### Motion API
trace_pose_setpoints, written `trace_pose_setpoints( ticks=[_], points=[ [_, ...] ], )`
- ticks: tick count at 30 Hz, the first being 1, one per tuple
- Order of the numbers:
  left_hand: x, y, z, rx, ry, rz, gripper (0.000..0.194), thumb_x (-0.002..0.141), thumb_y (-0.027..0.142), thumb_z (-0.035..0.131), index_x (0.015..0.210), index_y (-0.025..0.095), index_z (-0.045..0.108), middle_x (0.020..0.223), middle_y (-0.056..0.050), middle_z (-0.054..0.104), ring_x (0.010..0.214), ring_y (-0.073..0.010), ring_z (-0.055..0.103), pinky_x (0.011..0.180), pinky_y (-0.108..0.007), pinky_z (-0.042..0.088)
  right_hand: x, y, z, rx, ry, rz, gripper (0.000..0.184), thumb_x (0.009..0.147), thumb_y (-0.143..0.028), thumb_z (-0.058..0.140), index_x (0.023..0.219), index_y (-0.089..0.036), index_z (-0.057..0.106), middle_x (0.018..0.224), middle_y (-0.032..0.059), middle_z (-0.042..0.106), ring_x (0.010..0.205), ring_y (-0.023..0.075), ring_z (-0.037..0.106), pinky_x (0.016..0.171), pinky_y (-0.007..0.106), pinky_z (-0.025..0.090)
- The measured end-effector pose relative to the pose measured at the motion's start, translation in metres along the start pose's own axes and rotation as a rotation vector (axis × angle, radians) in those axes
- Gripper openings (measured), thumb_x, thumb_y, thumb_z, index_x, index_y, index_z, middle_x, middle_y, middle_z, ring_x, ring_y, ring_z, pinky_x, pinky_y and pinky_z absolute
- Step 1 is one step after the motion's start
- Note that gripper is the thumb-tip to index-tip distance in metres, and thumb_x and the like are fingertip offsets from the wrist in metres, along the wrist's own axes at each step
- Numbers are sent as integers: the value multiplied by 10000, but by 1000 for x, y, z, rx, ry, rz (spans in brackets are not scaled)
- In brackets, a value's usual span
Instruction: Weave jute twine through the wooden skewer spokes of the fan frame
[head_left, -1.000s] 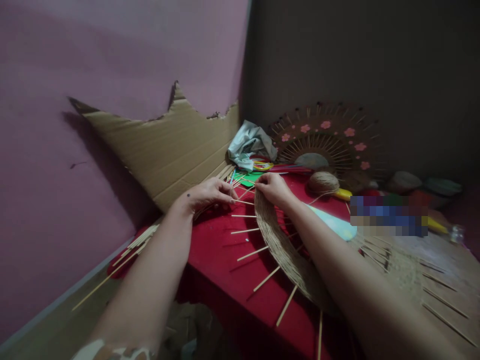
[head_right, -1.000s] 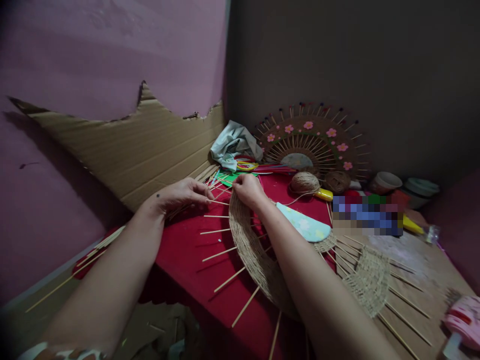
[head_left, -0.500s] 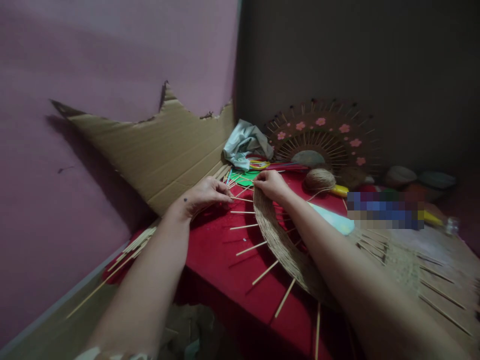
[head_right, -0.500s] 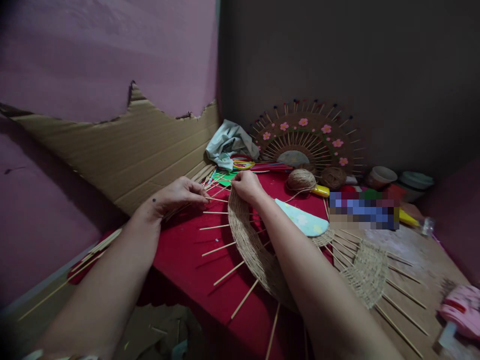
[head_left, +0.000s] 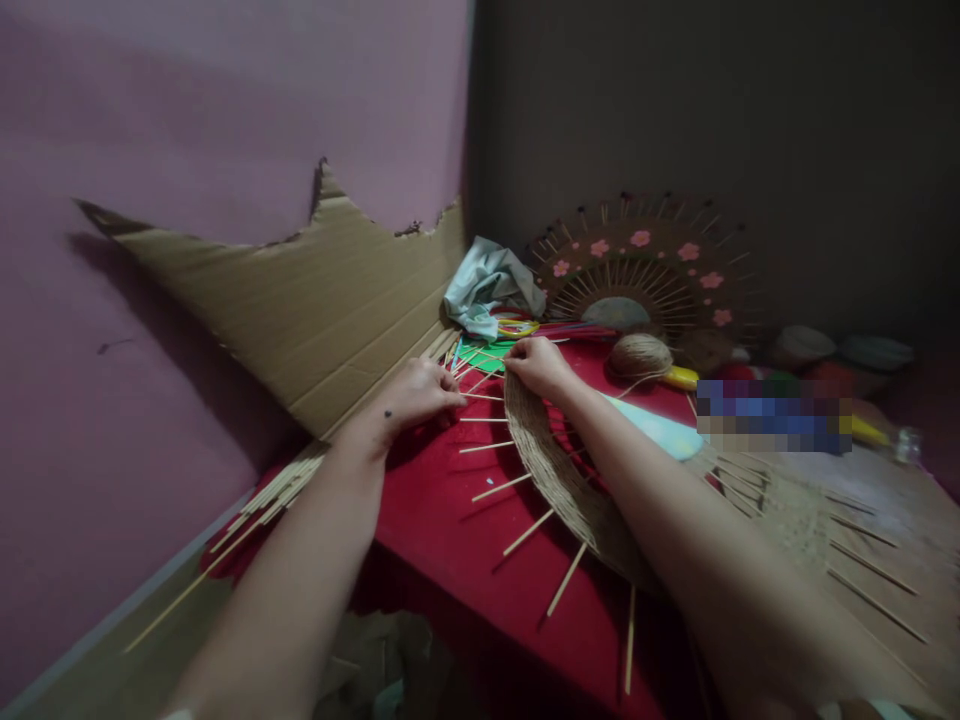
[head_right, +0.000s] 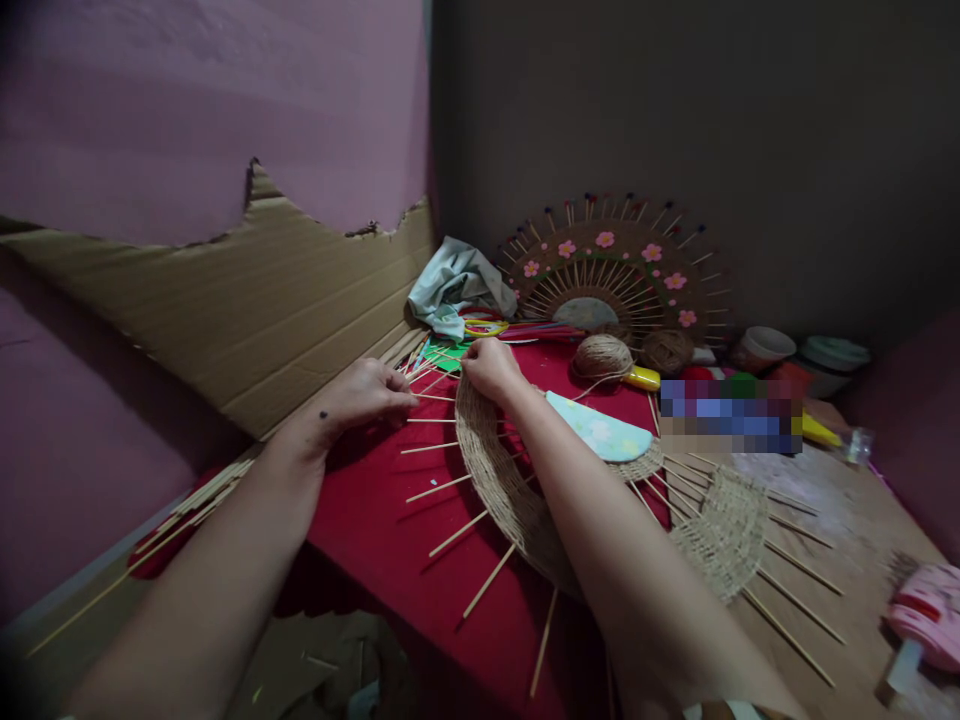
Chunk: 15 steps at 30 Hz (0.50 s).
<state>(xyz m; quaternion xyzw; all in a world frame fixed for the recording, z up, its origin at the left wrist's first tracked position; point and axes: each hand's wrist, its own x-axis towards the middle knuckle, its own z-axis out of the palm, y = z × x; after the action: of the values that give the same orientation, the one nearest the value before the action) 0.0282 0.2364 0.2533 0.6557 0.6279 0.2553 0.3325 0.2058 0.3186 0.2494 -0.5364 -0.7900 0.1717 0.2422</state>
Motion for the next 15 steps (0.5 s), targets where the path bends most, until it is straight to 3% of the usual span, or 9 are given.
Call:
trace_pose_setpoints(
  ticks=[5,10,15],
  points=[
    [0,-3,4,22,117,1,198,672,207,635,489,141,603,380,-12,559,337,-102,490,376,-203,319,5,-1,6,-13,8,-14,181,748,-192,562,827,-159,722,804,66,712,770,171,636,662,222,425],
    [-1,-4,7,244,175,194,287,700,231,600,423,162,567,352,3,474,376,-98,399,452,-252,267,10,-4,7,-17,27,-29,187,744,-192,562,837,-167,723,822,70,711,810,180,637,691,231,427],
    [-7,8,17,594,136,420,305,824,301,473,596,180,634,557,-25,574,527,-131,436,563,-266,286,6,-6,9,-18,23,-32,193,742,-178,558,840,-169,724,828,75,714,799,188,636,678,238,427]
  ],
)
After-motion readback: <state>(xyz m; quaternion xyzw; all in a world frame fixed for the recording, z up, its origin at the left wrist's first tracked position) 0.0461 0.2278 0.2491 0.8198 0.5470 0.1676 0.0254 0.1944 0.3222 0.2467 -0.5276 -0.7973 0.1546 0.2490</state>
